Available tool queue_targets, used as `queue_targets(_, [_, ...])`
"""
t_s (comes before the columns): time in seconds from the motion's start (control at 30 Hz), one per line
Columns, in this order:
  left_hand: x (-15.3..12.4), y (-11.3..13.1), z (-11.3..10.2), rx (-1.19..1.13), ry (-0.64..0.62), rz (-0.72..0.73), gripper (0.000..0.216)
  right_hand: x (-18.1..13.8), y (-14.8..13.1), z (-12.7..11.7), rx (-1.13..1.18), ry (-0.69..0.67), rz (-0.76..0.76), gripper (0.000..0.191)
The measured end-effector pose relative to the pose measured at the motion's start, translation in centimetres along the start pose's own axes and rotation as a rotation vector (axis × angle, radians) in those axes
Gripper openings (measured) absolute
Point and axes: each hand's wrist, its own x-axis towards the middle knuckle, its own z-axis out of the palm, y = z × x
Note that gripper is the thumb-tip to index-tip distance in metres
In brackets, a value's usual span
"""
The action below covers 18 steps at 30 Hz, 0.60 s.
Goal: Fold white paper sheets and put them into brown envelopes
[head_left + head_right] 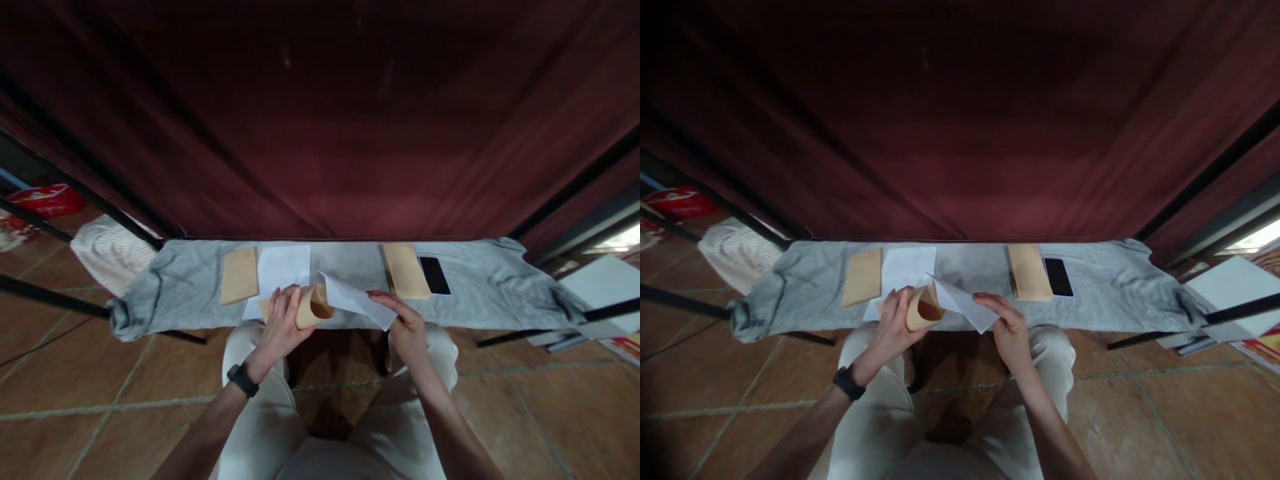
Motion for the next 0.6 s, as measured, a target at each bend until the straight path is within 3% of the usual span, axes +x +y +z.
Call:
queue_targets(0.27, [0.0, -0.6, 0.4, 0.040, -0.022, 0.023, 0.100, 1.0, -0.4, -1.1, -0.138, -0.131, 0.043, 0.060])
queue_targets(0.5, [0.5, -0.8, 0.3, 0.065, -0.034, 0.084, 0.098, 1.7, 0.0, -1.9, -0.269, -0.215, 0.112, 0.053])
queue_targets(0.6, [0.6, -0.8, 0.2, 0.078, -0.022, 0.114, 0.096, 1.8, 0.0, -2.0, -0.323, -0.231, 0.114, 0.042])
